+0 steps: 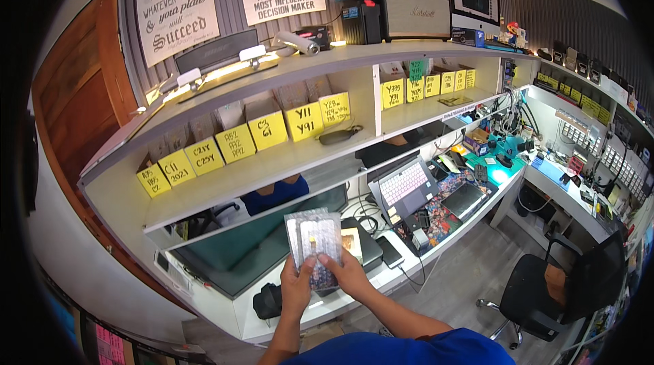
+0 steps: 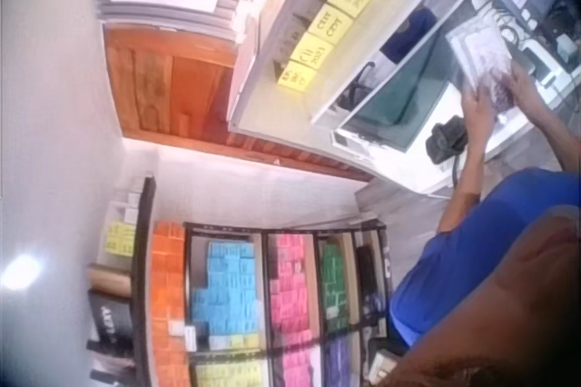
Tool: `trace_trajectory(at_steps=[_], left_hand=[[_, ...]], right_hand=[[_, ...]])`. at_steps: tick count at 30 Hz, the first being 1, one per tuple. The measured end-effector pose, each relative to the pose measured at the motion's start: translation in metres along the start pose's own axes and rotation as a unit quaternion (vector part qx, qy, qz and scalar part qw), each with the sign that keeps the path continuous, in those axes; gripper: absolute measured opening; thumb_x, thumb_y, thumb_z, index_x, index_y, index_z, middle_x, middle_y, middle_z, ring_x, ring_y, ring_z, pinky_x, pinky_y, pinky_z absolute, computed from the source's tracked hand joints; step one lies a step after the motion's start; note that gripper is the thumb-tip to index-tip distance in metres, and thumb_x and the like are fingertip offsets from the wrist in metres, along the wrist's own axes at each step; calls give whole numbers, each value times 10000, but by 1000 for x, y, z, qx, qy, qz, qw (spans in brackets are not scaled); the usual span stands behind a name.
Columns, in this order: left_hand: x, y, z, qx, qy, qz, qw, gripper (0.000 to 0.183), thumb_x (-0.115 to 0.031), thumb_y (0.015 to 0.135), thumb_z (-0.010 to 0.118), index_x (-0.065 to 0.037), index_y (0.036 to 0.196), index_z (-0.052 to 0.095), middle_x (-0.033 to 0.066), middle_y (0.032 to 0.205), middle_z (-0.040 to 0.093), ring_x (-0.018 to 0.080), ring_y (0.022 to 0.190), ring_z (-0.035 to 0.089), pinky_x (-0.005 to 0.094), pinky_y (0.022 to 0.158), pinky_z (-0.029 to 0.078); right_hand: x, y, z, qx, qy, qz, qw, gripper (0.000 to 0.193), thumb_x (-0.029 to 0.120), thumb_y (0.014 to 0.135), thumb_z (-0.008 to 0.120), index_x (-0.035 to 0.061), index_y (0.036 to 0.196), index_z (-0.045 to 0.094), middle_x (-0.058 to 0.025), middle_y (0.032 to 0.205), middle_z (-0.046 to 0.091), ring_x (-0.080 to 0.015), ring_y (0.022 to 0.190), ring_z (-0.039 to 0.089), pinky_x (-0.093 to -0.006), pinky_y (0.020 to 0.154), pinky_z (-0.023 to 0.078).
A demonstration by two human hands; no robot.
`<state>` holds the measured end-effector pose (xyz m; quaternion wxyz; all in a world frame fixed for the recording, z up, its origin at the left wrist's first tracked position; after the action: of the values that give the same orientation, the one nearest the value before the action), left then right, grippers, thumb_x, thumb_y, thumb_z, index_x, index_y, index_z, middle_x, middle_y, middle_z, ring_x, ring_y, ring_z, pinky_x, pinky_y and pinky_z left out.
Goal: The person retrieves small electronic components and accessories from labeled bins on a shelf, places them into bubble wrap, and returns them to the shelf. The person also handles a red polka-dotted pouch and a black electronic device, inspecting them before placing them back.
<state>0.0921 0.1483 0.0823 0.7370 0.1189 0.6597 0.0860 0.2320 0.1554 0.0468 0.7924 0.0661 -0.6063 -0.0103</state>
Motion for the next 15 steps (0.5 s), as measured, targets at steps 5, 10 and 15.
trace_trajectory(at_steps=[5, 10, 15], left_hand=[[10, 0, 18, 9, 4, -18, 1000, 384, -345, 1040, 589, -2, 1199, 526, 91, 1055, 646, 124, 922, 595, 294, 808, 495], [20, 8, 30, 55, -7, -22, 998, 428, -335, 1058, 546, 1, 1318, 499, 120, 1200, 623, 149, 1079, 577, 311, 948, 458], [28, 26, 29, 84, 18, -30, 996, 476, -327, 1060, 543, 7, 1390, 467, 125, 1249, 619, 154, 1117, 576, 304, 974, 454]], right_hand=[[1, -3, -16, -23, 63, 36, 997, 458, 295, 993, 669, -54, 1280, 597, -97, 1129, 693, -127, 1008, 640, -280, 885, 509], [-6, 12, -38, 1, 25, 49, 998, 466, 301, 983, 687, -64, 1261, 605, -95, 1104, 695, -121, 950, 652, -271, 833, 525], [8, 21, -36, 33, 11, 55, 998, 450, 338, 990, 663, -32, 1241, 611, -74, 1089, 692, -122, 948, 653, -289, 840, 537]])
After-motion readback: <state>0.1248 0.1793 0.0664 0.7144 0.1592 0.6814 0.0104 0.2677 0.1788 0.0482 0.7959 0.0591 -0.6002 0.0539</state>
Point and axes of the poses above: each hand's wrist, its own y-axis towards the middle knuckle, its own z-axis out of the palm, x = y × z, the point moved 7 cm from there along y, towards the middle knuckle
